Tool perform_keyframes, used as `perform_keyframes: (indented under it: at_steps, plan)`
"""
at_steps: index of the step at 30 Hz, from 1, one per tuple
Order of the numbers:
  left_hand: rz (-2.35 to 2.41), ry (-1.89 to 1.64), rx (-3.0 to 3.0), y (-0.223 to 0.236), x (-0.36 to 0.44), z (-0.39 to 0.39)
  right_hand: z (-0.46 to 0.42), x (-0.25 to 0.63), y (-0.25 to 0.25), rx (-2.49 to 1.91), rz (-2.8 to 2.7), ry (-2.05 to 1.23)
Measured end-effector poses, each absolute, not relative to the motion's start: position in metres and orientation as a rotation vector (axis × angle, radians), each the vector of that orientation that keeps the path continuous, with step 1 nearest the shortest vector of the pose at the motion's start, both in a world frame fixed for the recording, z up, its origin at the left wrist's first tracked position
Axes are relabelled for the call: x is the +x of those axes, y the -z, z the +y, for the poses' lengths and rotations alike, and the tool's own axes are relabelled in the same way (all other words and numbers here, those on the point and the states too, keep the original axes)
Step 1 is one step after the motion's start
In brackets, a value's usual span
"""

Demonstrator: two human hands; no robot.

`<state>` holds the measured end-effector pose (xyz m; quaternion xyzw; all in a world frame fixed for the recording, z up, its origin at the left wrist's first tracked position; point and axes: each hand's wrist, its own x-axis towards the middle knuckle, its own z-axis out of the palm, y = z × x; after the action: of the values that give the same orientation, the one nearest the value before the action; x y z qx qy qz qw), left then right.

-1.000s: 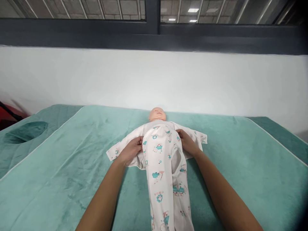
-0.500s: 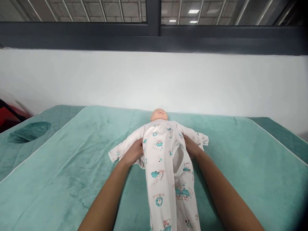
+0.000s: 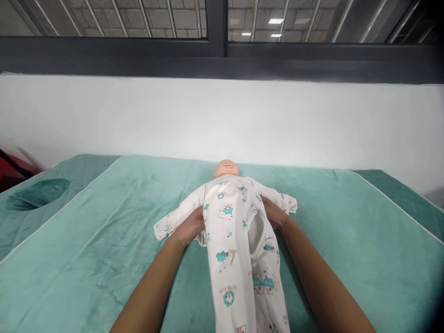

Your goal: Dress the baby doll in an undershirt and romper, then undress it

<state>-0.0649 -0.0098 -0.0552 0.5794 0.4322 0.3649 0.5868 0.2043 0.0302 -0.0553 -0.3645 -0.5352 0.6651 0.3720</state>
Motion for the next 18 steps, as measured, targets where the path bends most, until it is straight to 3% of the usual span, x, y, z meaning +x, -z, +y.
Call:
perform_keyframes:
  at_steps: [7, 12, 18]
  plan:
    - [1.248, -1.064, 1.556, 0.039, -0.066, -0.013, 0.026, 0.208, 0.056, -0.858, -1.55, -1.673]
    - [1.245, -1.011, 1.723, 0.034, -0.062, -0.013, 0.024, 0.202, 0.048, -0.915, -1.482, -1.661]
    - [1.216, -1.021, 1.712, 0.035, -0.053, -0.012, 0.019, 0.193, 0.032, -1.079, -1.531, -1.338]
